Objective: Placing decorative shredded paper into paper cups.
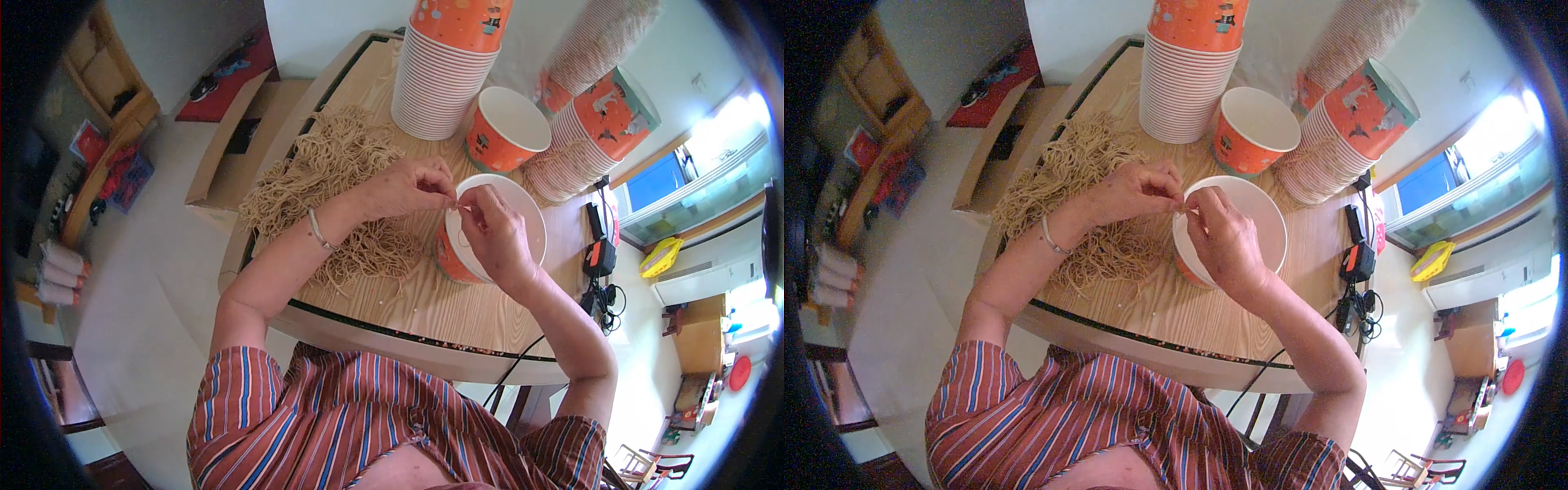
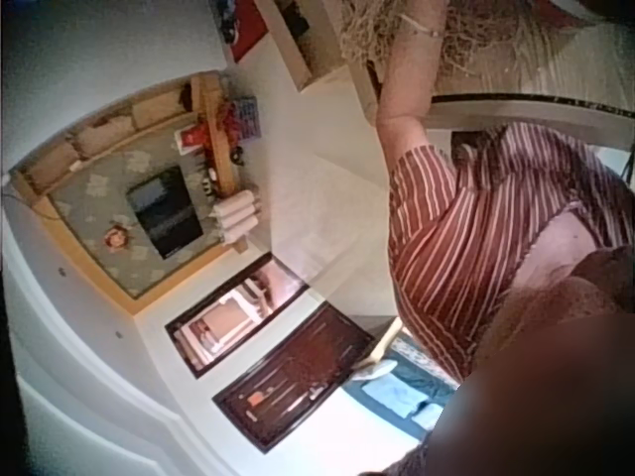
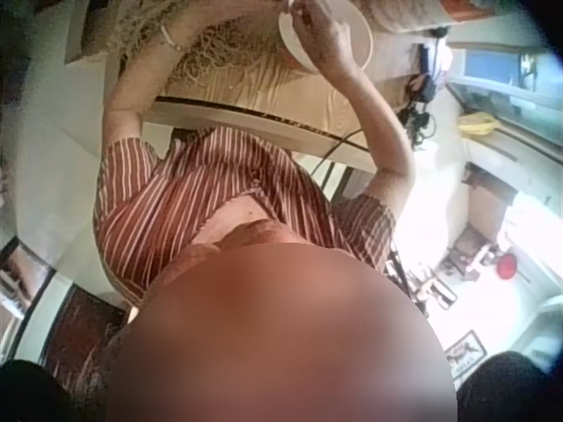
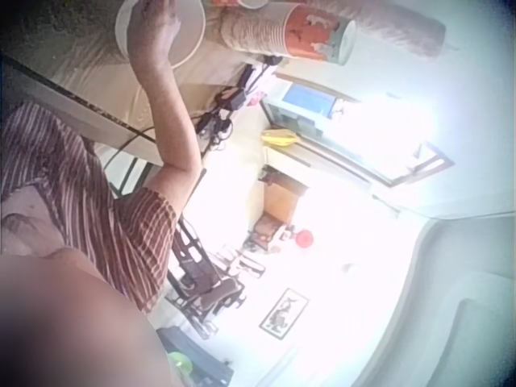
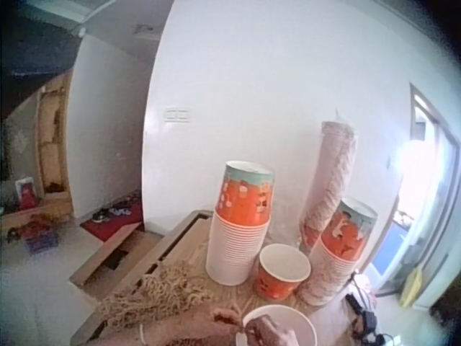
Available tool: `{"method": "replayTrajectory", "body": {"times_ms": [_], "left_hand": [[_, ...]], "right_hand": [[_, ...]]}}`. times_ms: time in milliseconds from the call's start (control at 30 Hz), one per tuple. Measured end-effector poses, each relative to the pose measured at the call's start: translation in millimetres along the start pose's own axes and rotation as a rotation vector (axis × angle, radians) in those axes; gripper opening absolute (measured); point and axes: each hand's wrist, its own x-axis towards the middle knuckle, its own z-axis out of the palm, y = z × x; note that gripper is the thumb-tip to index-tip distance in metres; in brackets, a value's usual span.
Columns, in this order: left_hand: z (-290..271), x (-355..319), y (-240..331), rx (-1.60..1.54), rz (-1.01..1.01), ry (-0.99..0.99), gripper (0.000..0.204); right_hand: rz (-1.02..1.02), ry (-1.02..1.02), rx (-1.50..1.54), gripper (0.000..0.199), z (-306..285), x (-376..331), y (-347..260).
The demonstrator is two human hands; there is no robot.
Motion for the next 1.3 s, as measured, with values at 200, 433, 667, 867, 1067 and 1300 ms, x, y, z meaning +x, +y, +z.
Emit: {"method": "replayTrajectory", "body": {"times_ms": [200,433,667,867,1067,1300], "left_hand": [[-1,0,-2,-0.011,-0.003,-0.008,0.010],[-2,3,-6,-0.005,0.014,-0.032,0.012],[-4,4,2,0.068,0.011,-0.045,0.011],[-3,3,-1,0.089,0.076,-0.057,0.013],[1,-1,9,0.125,0.068,-0.016,0.013],[6,-4,8,0.191,0.137,0.065,0.019]], "right_hand": [[-0.114,-0.014,-0.186,0.014,-2,0,-3],[-0.345,-0.089,-0.475,0.030,-12,-1,-4],[-0.480,-0.117,-0.646,0.032,-16,3,-6],[-0.305,-0.128,-0.345,0.015,-17,12,-4],[-0.078,-0.176,-0.091,0.007,-22,24,-3],[0.101,-0.305,0.027,0.008,-25,34,5]]}}
